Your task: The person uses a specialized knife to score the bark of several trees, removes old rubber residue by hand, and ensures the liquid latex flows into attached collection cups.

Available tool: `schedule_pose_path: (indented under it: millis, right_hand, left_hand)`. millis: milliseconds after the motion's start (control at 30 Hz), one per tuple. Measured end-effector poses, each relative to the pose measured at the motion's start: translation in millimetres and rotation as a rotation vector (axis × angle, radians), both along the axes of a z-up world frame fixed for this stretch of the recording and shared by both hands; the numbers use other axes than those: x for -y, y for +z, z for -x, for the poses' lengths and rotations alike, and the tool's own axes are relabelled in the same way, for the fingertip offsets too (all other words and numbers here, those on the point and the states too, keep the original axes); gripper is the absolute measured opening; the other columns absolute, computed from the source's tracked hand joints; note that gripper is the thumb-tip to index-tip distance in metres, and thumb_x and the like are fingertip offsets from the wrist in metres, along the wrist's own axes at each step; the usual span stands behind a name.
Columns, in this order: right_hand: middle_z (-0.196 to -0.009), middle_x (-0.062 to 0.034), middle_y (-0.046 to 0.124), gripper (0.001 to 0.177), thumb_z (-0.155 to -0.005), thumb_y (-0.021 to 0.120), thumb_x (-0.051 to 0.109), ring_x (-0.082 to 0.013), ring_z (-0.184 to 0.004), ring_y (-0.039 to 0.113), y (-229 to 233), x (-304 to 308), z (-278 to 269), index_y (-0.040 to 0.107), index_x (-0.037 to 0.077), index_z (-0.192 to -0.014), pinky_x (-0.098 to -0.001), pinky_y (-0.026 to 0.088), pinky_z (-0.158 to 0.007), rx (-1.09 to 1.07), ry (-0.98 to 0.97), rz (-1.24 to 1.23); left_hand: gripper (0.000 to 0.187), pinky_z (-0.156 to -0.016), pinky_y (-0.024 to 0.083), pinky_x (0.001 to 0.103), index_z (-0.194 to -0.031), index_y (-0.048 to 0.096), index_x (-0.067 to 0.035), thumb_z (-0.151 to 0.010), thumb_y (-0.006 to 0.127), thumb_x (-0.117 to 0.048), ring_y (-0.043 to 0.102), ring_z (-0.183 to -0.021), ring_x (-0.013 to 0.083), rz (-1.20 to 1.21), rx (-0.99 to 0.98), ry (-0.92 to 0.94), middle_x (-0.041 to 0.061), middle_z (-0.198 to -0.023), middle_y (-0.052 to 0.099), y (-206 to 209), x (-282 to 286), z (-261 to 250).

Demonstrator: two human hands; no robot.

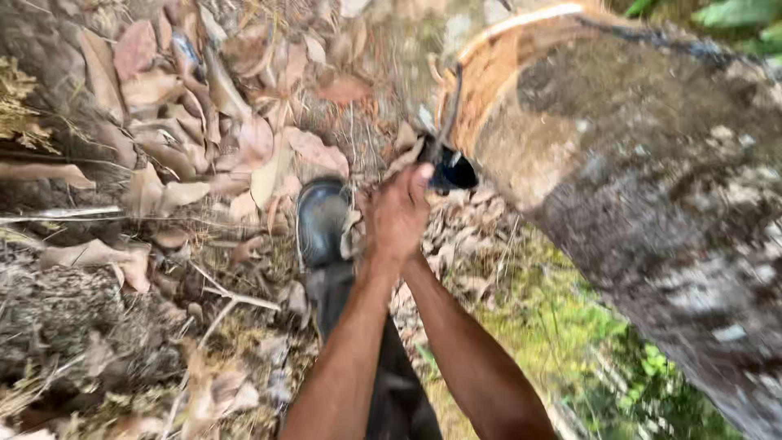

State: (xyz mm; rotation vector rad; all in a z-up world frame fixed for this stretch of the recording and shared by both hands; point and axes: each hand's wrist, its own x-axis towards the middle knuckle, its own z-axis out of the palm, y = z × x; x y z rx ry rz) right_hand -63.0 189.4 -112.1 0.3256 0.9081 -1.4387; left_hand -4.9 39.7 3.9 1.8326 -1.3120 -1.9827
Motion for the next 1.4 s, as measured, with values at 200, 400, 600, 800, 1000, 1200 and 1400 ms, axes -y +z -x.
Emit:
schedule_pose_path:
  millis: [200, 400, 600, 800, 1000, 1200, 1400]
  right_hand:
    - [-0.077, 0.0035, 0.044, 0.041, -0.108, 0.036, 0.054, -0.0118, -0.067, 0.045, 40, 24, 7, 0.054, 0.019, -0.096, -0.0323, 0.045, -0.068, -0.183, 0.029, -0.226]
    - [-0.063, 0.0031, 0.041, 0.049, -0.112, 0.035, 0.054, -0.0127, -0.051, 0.043, 35, 35, 8, 0.058, 0.015, -0.095, -0.0389, 0.043, -0.062, -0.558, 0.255, -0.23]
    - [-0.085, 0.0009, 0.057, 0.045, -0.115, 0.04, 0.051, -0.0127, -0.08, 0.057, 13, 3, 54, 0.063, 0.013, -0.115, -0.038, 0.054, -0.089, 0.022, 0.144, 0.043]
    - [-0.09, -0.0017, 0.062, 0.037, -0.109, 0.049, 0.041, -0.0129, -0.081, 0.06, 54, -73, 86, 0.064, 0.009, -0.118, -0.0342, 0.054, -0.085, -0.328, 0.309, -0.257]
    - [-0.09, -0.0022, 0.062, 0.022, -0.105, 0.059, 0.026, -0.0127, -0.078, 0.059, 21, -39, 122, 0.064, 0.006, -0.109, -0.0302, 0.054, -0.074, -0.762, 0.666, -0.077]
    - [-0.09, -0.0026, 0.062, 0.009, -0.1, 0.068, 0.011, -0.0124, -0.075, 0.058, -31, -61, 150, 0.064, 0.003, -0.101, -0.0263, 0.053, -0.064, -1.11, 0.902, 0.107]
    - [-0.096, -0.0056, 0.056, 0.023, -0.11, 0.06, 0.027, -0.0172, -0.084, 0.055, -109, -113, 219, 0.057, 0.004, -0.11, -0.029, 0.053, -0.074, -0.836, 1.145, 0.065]
  left_hand:
    - [0.054, -0.068, 0.061, 0.052, -0.125, 0.066, -0.014, -0.107, 0.03, -0.05, 0.063, -0.058, 0.0264, -0.21, -0.018, -0.02, 0.009, -0.063, 0.061, -22, -36, 13]
    - [0.058, -0.116, 0.032, 0.06, -0.143, 0.059, -0.013, -0.111, 0.028, -0.05, 0.071, -0.053, 0.0297, -0.189, 0.012, -0.136, 0.017, -0.061, 0.065, -30, -56, 31]
    - [0.064, -0.113, 0.023, 0.067, -0.134, 0.062, 0.0, -0.11, 0.031, -0.051, 0.072, -0.093, 0.034, -0.017, 0.01, 0.166, 0.022, -0.095, 0.077, -43, -90, 51]
    - [0.065, -0.095, 0.04, 0.062, -0.131, 0.065, 0.003, -0.112, 0.03, -0.049, 0.069, -0.097, 0.0421, 0.088, -0.095, 0.274, 0.028, -0.109, 0.072, -28, -150, 64]
    - [0.059, -0.101, 0.04, 0.058, -0.114, 0.068, -0.004, -0.104, 0.032, -0.05, 0.068, -0.093, 0.0439, 0.029, -0.021, 0.349, 0.026, -0.095, 0.073, -36, -133, 90]
    - [0.057, -0.105, 0.02, 0.073, -0.124, 0.064, -0.004, -0.107, 0.031, -0.047, 0.07, -0.099, 0.0422, 0.136, 0.06, 0.46, 0.024, -0.105, 0.073, -58, -138, 107]
    - [0.056, -0.092, 0.048, 0.059, -0.11, 0.069, -0.006, -0.107, 0.035, -0.05, 0.066, -0.103, 0.0467, 0.099, 0.007, 0.571, 0.023, -0.108, 0.071, -56, -154, 115]
